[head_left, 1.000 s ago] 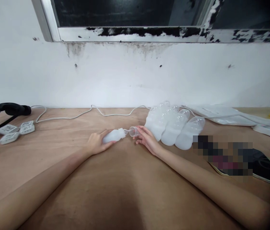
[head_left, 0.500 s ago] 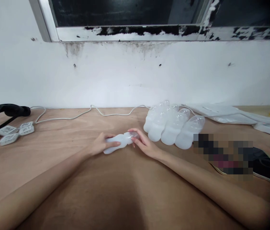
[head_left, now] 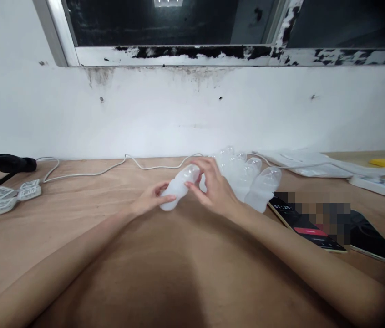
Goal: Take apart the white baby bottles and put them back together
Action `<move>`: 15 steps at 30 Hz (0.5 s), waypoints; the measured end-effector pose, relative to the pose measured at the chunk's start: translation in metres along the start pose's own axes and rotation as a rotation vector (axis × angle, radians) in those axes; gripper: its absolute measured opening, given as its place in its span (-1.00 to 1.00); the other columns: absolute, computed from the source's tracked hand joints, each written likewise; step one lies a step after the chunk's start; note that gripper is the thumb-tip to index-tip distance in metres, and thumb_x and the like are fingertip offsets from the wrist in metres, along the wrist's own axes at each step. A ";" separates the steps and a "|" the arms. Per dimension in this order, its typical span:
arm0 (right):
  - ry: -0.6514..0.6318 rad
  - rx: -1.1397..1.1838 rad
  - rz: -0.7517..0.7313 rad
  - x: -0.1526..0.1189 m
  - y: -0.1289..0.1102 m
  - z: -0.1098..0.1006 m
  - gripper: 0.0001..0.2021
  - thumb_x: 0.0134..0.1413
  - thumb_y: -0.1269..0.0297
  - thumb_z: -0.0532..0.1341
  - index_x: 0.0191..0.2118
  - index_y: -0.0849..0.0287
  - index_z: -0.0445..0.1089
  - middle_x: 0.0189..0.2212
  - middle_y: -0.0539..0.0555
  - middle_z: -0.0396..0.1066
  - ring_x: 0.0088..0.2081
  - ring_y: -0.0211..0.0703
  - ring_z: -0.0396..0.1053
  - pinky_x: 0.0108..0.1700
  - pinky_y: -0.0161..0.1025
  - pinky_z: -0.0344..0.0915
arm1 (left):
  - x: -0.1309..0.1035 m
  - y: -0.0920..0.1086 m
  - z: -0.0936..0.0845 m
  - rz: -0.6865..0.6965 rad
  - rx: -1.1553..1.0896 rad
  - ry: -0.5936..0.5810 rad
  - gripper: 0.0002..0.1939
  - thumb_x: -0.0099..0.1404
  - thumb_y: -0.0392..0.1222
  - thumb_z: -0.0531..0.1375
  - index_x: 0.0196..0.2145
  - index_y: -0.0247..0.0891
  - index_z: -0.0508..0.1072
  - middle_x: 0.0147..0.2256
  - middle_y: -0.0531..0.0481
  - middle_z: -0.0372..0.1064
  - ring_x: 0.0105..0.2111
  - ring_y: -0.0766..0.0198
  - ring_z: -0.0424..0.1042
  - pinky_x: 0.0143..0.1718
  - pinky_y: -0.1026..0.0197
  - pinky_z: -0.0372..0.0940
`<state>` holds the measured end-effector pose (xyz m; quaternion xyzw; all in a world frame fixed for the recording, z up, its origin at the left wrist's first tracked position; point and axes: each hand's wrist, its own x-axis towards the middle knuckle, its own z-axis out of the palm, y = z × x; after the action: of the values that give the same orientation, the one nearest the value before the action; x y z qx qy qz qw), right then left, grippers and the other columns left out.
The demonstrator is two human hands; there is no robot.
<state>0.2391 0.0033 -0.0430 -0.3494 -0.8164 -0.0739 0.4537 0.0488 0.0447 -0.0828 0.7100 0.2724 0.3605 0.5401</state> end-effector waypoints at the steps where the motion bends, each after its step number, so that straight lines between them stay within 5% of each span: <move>1: 0.092 -0.031 0.080 0.000 -0.005 0.000 -0.60 0.02 0.26 0.05 0.01 0.13 0.00 -0.08 0.20 0.01 -0.21 -0.13 0.16 -0.36 -0.22 0.23 | 0.009 -0.005 0.001 0.065 0.062 0.090 -0.52 0.03 -0.14 0.19 -0.08 -0.34 0.23 -0.11 -0.12 0.24 -0.14 0.21 0.25 -0.21 0.29 0.18; 4: 0.133 0.068 0.209 -0.014 -0.024 0.010 -0.65 0.03 0.28 0.03 -0.03 0.16 0.02 -0.19 0.18 0.09 -0.29 -0.19 0.18 -0.38 -0.25 0.21 | 0.033 -0.023 0.005 0.139 0.152 0.196 -0.52 0.04 -0.14 0.17 -0.10 -0.40 0.21 -0.15 -0.17 0.27 -0.17 0.17 0.28 -0.23 0.24 0.22; 8: -0.469 0.259 -0.049 -0.046 -0.045 0.037 -0.80 0.05 0.32 -0.02 -0.16 0.15 0.14 -0.38 0.02 0.24 -0.39 -0.31 0.20 -0.38 -0.35 0.15 | 0.052 -0.039 0.019 0.142 0.225 0.141 -0.52 0.01 -0.13 0.20 -0.13 -0.39 0.24 -0.15 -0.17 0.28 -0.17 0.14 0.29 -0.22 0.19 0.23; 10: -0.623 0.199 -0.148 -0.056 -0.049 0.047 -0.84 0.08 0.31 -0.06 -0.24 0.16 0.20 -0.37 -0.02 0.29 -0.37 -0.31 0.22 -0.38 -0.36 0.11 | 0.058 -0.042 0.026 0.160 0.260 0.138 -0.51 0.00 -0.11 0.22 -0.14 -0.38 0.24 -0.16 -0.15 0.29 -0.17 0.15 0.29 -0.23 0.19 0.24; 15: -0.653 0.082 -0.143 -0.059 -0.049 0.052 -0.83 0.08 0.31 -0.07 -0.26 0.15 0.21 -0.36 -0.04 0.32 -0.35 -0.31 0.22 -0.46 -0.35 0.00 | 0.066 -0.043 0.037 0.188 0.234 0.130 -0.55 -0.02 -0.13 0.23 -0.18 -0.40 0.28 -0.20 -0.15 0.32 -0.19 0.16 0.32 -0.27 0.23 0.26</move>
<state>0.1919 -0.0405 -0.1106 -0.2780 -0.9434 0.0433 0.1757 0.1179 0.0867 -0.1152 0.7657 0.2793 0.4203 0.3988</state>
